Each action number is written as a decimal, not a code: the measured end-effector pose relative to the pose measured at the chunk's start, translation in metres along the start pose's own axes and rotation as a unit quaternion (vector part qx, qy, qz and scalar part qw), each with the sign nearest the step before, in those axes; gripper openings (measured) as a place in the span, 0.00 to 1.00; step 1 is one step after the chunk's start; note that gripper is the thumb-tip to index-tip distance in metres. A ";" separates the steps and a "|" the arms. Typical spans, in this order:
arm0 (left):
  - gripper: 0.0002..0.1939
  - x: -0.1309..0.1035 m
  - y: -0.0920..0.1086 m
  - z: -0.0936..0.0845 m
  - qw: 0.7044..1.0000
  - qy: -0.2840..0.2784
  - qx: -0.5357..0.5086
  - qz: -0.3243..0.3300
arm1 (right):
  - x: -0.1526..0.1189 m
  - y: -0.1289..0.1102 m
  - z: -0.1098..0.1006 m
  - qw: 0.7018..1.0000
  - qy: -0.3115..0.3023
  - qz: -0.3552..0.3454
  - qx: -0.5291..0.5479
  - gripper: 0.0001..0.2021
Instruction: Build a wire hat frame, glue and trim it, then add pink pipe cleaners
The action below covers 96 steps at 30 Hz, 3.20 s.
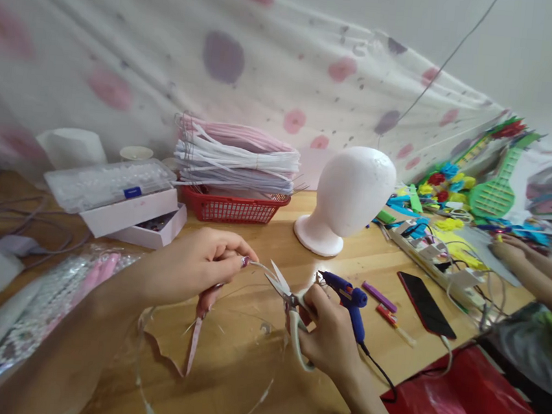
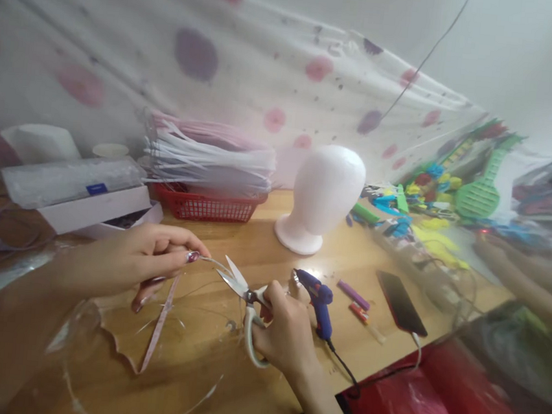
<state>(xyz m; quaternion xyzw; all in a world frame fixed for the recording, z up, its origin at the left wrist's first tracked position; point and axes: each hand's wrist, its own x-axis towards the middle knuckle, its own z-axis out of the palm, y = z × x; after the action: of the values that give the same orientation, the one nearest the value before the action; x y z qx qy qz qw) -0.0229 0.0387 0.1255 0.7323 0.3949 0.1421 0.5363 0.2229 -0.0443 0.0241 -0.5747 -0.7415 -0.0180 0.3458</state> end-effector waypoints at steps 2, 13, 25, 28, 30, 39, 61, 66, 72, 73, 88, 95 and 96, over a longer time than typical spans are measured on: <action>0.14 0.001 -0.001 -0.001 1.000 0.009 0.002 0.001 | 0.003 -0.003 0.001 1.000 0.002 0.013 -0.003 0.13; 0.14 0.000 0.007 0.000 1.000 0.021 0.003 -0.009 | 0.006 0.001 -0.001 0.999 -0.008 0.024 0.029 0.13; 0.15 -0.001 0.007 0.001 1.000 0.013 0.016 0.017 | 0.003 0.004 0.005 0.995 0.078 -0.045 -0.044 0.11; 0.16 -0.004 0.009 0.002 0.999 0.027 0.032 0.000 | 0.003 0.007 0.010 0.993 0.087 -0.056 -0.049 0.11; 0.16 -0.005 0.010 0.004 0.998 0.034 0.042 -0.009 | 0.003 0.009 0.013 0.993 0.089 -0.057 -0.046 0.11; 0.17 -0.009 0.017 0.005 0.999 0.029 0.040 -0.005 | 0.006 0.007 0.007 0.997 0.069 -0.043 -0.017 0.12; 0.14 -0.019 0.019 0.010 0.994 0.042 0.089 0.043 | 0.001 0.003 -0.007 0.998 0.061 -0.018 -0.019 0.12; 0.14 -0.017 0.019 0.009 0.994 0.043 0.090 0.035 | 0.001 0.006 -0.004 0.998 0.061 -0.023 -0.015 0.10; 0.15 -0.017 0.018 0.004 0.992 0.047 0.111 0.031 | 0.004 0.011 0.006 0.997 0.070 -0.014 -0.009 0.10; 0.15 -0.017 0.018 0.003 0.992 0.049 0.111 0.029 | 0.005 0.011 0.007 0.997 0.073 -0.007 -0.009 0.11; 0.15 -0.028 0.017 -0.010 0.996 0.067 0.057 0.012 | -0.009 0.007 0.001 0.981 0.076 0.146 0.099 0.19; 0.18 -0.035 0.018 -0.010 0.998 0.053 0.031 0.001 | -0.016 -0.024 -0.037 0.989 0.046 0.081 0.115 0.14; 0.18 -0.035 0.017 -0.009 0.998 0.051 0.030 0.006 | -0.016 -0.027 -0.042 0.992 0.046 0.064 0.098 0.14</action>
<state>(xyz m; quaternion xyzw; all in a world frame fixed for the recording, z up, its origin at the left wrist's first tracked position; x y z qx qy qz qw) -0.0442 0.0170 0.1522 0.7422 0.4213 0.1705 0.4926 0.2218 -0.0851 0.0576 -0.5826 -0.6851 0.0508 0.4343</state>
